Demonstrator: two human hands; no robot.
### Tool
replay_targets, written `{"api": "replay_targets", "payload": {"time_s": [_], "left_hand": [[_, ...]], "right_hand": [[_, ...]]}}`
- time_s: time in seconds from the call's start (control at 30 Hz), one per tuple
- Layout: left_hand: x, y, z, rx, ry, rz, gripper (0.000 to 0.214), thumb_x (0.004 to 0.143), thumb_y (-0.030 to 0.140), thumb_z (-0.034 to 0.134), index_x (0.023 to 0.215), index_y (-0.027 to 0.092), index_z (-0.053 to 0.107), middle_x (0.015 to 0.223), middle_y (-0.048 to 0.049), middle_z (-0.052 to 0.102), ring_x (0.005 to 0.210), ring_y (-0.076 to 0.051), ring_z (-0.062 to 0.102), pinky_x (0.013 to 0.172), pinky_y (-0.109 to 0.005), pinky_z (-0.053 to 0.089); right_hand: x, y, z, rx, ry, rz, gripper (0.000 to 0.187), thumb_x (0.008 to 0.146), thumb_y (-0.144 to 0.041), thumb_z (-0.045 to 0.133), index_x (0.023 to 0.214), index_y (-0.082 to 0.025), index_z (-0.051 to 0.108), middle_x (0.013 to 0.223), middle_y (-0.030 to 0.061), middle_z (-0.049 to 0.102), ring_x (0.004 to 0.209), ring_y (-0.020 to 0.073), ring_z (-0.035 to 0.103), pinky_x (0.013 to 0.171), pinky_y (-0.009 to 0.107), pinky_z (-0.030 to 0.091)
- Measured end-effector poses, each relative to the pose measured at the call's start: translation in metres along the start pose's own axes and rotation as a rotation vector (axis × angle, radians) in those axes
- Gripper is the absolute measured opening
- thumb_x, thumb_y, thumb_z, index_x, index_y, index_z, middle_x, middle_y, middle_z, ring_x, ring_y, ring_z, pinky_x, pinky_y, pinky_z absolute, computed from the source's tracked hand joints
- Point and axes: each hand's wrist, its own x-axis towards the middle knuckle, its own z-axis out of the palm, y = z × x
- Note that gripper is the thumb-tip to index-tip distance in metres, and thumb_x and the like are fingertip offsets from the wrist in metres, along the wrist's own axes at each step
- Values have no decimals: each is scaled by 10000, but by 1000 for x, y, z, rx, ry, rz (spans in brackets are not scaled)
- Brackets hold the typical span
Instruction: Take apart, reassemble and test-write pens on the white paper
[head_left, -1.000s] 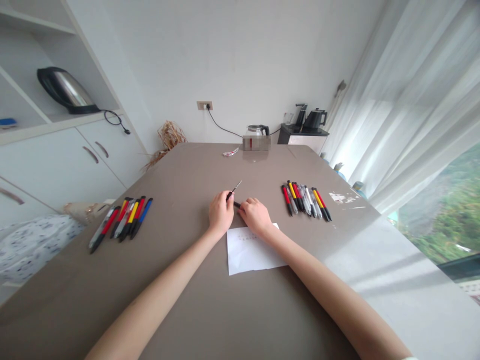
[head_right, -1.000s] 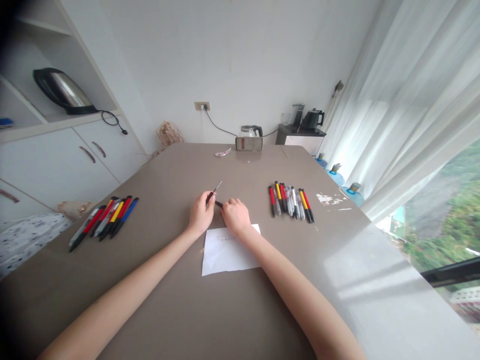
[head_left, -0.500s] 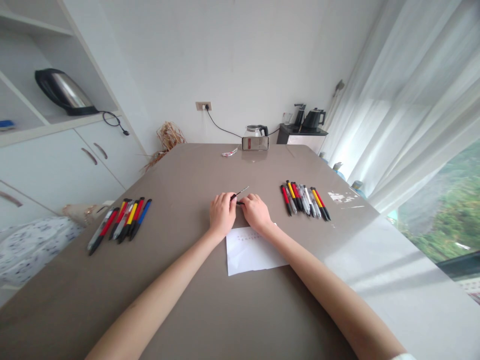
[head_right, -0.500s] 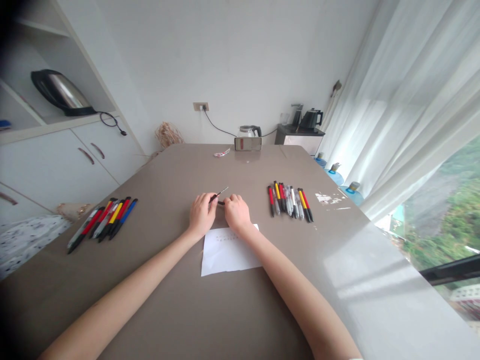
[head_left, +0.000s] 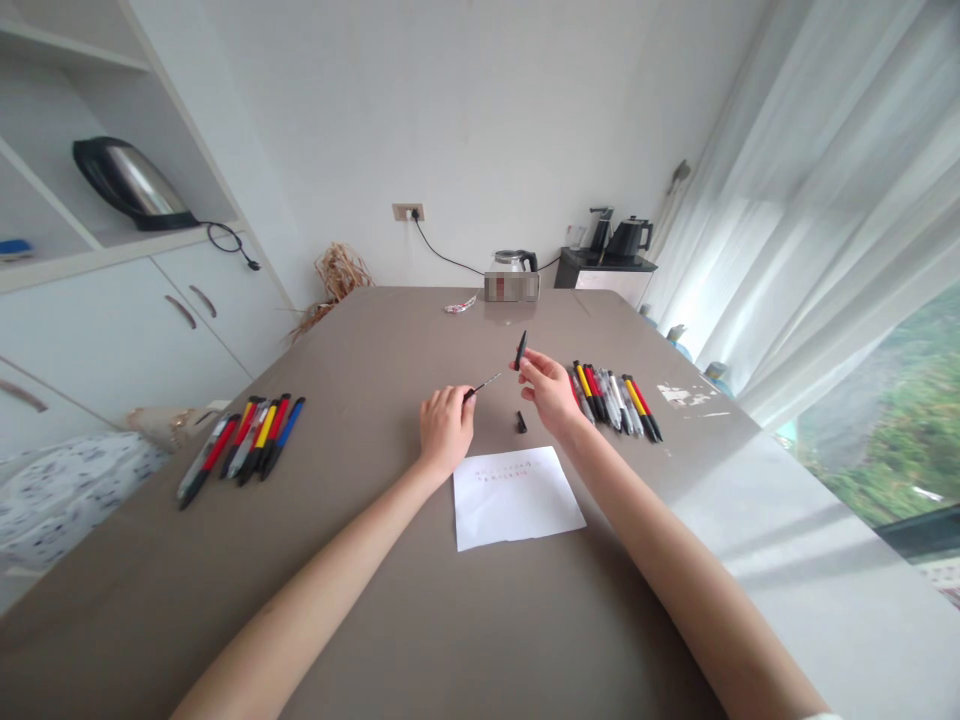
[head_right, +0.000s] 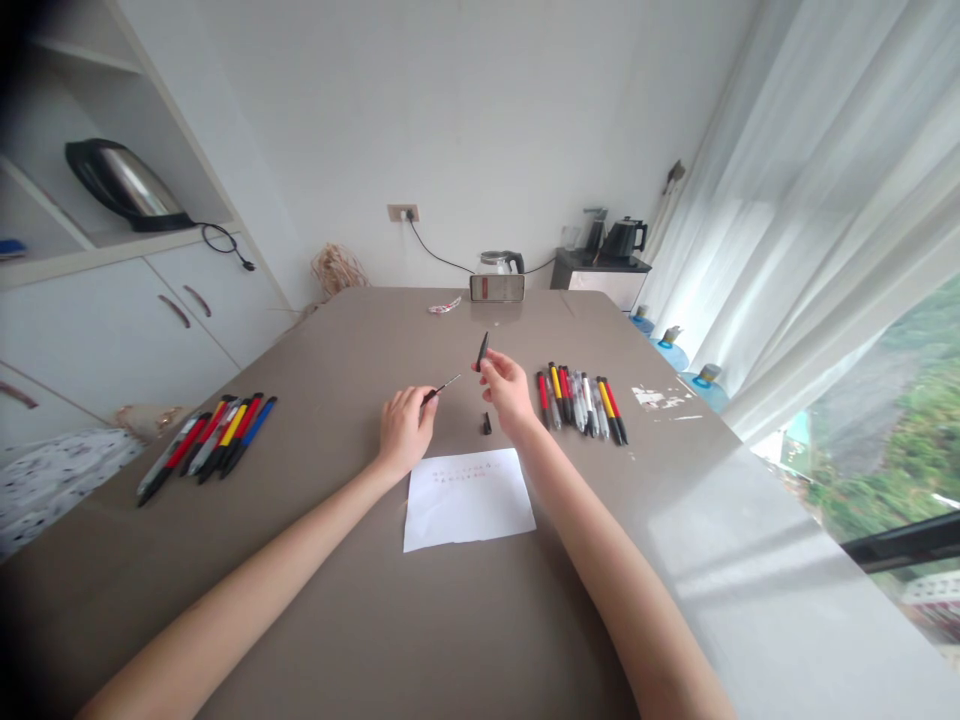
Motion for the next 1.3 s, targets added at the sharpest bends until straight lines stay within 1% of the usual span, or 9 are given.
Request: {"api": "replay_targets", "payload": {"time_s": [0.13, 0.3, 0.6, 0.73, 0.87, 1.0, 1.1, 1.2, 1.3], "left_hand": [[0, 1, -1, 6, -4, 13, 258, 853, 314, 294, 970, 217, 503, 937, -50, 580, 857, -188, 485, 718, -310, 328], [-1, 1, -1, 2, -2, 14, 258, 852, 311, 297, 973, 216, 504, 942, -57, 579, 863, -192, 486, 721, -314, 330], [0, 0, 0, 11, 5, 11, 252, 851, 308, 301, 977, 217, 500, 942, -52, 577, 862, -189, 487, 725, -316, 333], [0, 0, 0, 11, -1, 15, 250, 851, 307, 303, 983, 215, 495, 943, -53, 576, 862, -189, 491, 722, -316, 339], [-1, 1, -1, -4, -15, 30, 242, 851, 291, 305, 989, 203, 484, 936, -60, 570, 878, -188, 500, 730, -310, 353], [-3, 2, -1, -10, -49, 46, 248, 857, 270, 283, 1018, 191, 454, 917, -61, 560, 835, -179, 523, 693, -291, 376], [-4, 3, -1, 17, -59, 19, 253, 858, 262, 273, 1032, 182, 438, 912, -73, 553, 815, -184, 536, 650, -284, 385], [-4, 4, -1, 31, -53, 11, 253, 858, 278, 276, 1029, 179, 434, 919, -79, 555, 824, -187, 542, 654, -286, 392], [-3, 4, -1, 26, -33, 17, 255, 857, 306, 283, 1019, 182, 436, 926, -76, 567, 845, -189, 541, 683, -292, 395]], "right_hand": [[-4, -5, 3, -50, -75, -29, 372, 669, -361, 547, 993, -178, 559, 858, 35, 581, 588, 62, 432, 415, 154, 299], [-8, -14, 6, -111, -92, -90, 348, 684, -390, 530, 963, -183, 517, 918, 47, 594, 618, 73, 478, 414, 153, 314], [-9, -12, 5, -90, -156, -59, 322, 672, -358, 562, 933, -171, 535, 896, 50, 617, 602, 65, 491, 416, 148, 314], [-10, -10, 7, -125, -185, -31, 317, 667, -355, 562, 924, -170, 541, 889, 47, 617, 596, 68, 505, 408, 147, 317], [-11, -5, 12, -197, -214, -31, 357, 658, -358, 562, 960, -173, 515, 808, 34, 611, 559, 76, 509, 384, 151, 314], [-16, -1, 18, -282, -274, -90, 378, 671, -345, 550, 1010, -194, 477, 721, 2, 593, 513, 76, 501, 390, 160, 340], [-19, -2, 23, -359, -291, -129, 314, 701, -357, 511, 965, -188, 511, 755, 12, 601, 525, 75, 511, 423, 168, 376], [-20, -3, 24, -400, -278, -126, 302, 744, -402, 445, 910, -173, 551, 804, 31, 610, 534, 75, 517, 433, 174, 386], [-19, -2, 22, -444, -262, -94, 321, 748, -436, 434, 785, -155, 585, 731, 31, 609, 510, 77, 502, 417, 176, 372]]}}
